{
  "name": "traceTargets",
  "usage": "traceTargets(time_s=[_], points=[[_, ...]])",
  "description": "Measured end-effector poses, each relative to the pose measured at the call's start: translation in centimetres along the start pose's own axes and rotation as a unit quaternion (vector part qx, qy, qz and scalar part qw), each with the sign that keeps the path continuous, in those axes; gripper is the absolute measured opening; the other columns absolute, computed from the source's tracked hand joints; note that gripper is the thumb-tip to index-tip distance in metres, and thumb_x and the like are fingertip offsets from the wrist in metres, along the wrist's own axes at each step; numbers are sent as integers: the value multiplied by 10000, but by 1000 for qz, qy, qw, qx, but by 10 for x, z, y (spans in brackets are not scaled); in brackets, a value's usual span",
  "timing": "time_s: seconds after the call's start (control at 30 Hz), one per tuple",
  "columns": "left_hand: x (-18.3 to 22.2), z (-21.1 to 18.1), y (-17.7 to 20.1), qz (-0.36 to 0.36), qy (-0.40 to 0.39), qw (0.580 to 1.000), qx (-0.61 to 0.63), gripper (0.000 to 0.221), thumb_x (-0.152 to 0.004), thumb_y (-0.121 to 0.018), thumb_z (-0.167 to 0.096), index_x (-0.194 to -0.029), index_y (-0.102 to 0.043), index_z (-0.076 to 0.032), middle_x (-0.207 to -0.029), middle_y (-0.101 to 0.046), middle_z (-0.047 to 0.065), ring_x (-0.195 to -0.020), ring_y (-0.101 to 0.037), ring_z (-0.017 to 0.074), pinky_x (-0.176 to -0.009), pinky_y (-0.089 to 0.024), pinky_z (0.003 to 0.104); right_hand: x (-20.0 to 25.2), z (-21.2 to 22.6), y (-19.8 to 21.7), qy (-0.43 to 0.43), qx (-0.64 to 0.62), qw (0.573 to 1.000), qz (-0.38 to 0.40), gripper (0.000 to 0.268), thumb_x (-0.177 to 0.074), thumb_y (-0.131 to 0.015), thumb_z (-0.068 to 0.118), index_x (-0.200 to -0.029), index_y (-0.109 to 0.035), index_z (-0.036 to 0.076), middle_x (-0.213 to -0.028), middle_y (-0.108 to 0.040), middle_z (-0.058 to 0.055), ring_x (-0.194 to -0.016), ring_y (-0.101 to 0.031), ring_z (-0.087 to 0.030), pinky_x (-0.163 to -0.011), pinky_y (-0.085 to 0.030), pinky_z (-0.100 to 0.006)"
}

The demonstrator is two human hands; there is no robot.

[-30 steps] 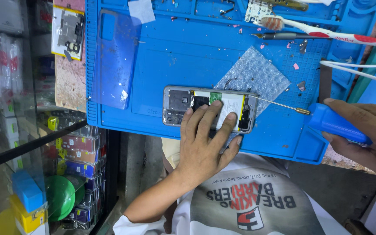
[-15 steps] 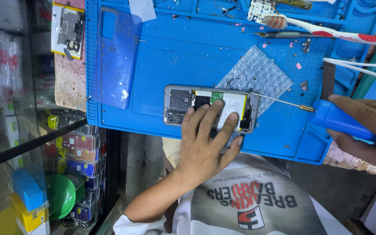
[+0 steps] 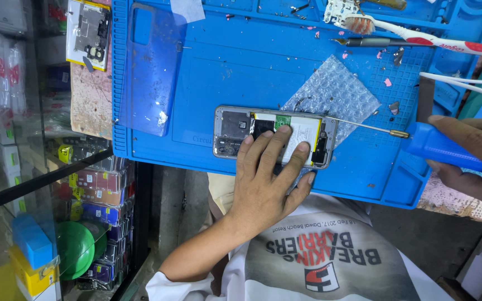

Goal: The person cleans the internal components of a mobile phone using a toothbrush, uses a soldering iron to heat specific points on the motherboard, and handles the battery and phone frame by hand.

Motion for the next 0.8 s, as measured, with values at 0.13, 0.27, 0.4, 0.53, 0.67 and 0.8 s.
traceTargets(time_s=[0.13,0.27,0.4,0.53,0.67,0.8], points=[[0,0,-2,9,3,1000,1,480,-994,-733,-373,-1394,-624,-130,-1515,-480,189,-1395,-444,362,-1230,-288,563,-4,2,3,6,-24,1000,-5,650,-742,-807,152,-1338,-621,-27,-1068,-723,-226,-915,-751,-303,-839,-619,-390],[1,1,-2,10,3,1000,0,479,-999,-732,-375,-1399,-625,-133,-1520,-481,185,-1400,-444,360,-1232,-288,562,-9,9,1,21,9,999,28,673,-710,-823,191,-1326,-647,-15,-1059,-745,-215,-896,-758,-294,-817,-616,-391],[1,2,-2,7,4,1000,0,480,-1002,-732,-378,-1403,-623,-138,-1525,-478,181,-1403,-444,359,-1234,-290,563,-13,13,5,12,-3,1000,19,648,-734,-815,171,-1324,-637,-33,-1064,-741,-221,-901,-757,-300,-818,-617,-393],[1,2,-2,11,3,1000,1,494,-998,-734,-376,-1411,-617,-132,-1527,-471,185,-1402,-437,366,-1232,-292,564,-18,14,4,9,-25,999,27,662,-727,-811,162,-1330,-627,-41,-1066,-741,-217,-904,-760,-299,-809,-619,-387],[2,1,-2,8,5,1000,4,494,-996,-737,-372,-1411,-614,-135,-1529,-469,183,-1404,-437,362,-1234,-290,565,-17,14,4,14,-17,999,26,648,-733,-810,162,-1324,-629,-35,-1069,-741,-216,-899,-760,-299,-802,-619,-388],[1,1,-3,2,-1,1000,-1,490,-1002,-741,-366,-1413,-612,-132,-1528,-469,188,-1403,-436,366,-1242,-289,567,-19,11,0,10,1,998,54,670,-742,-820,171,-1359,-637,-16,-1060,-751,-198,-868,-768,-275,-785,-624,-378]])
Point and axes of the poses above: each hand's wrist, its own x-axis away from the middle knuckle, its own y-axis out of the back of the hand, z = x × y, the point moved 6 cm from there along -x, towards the middle knuckle
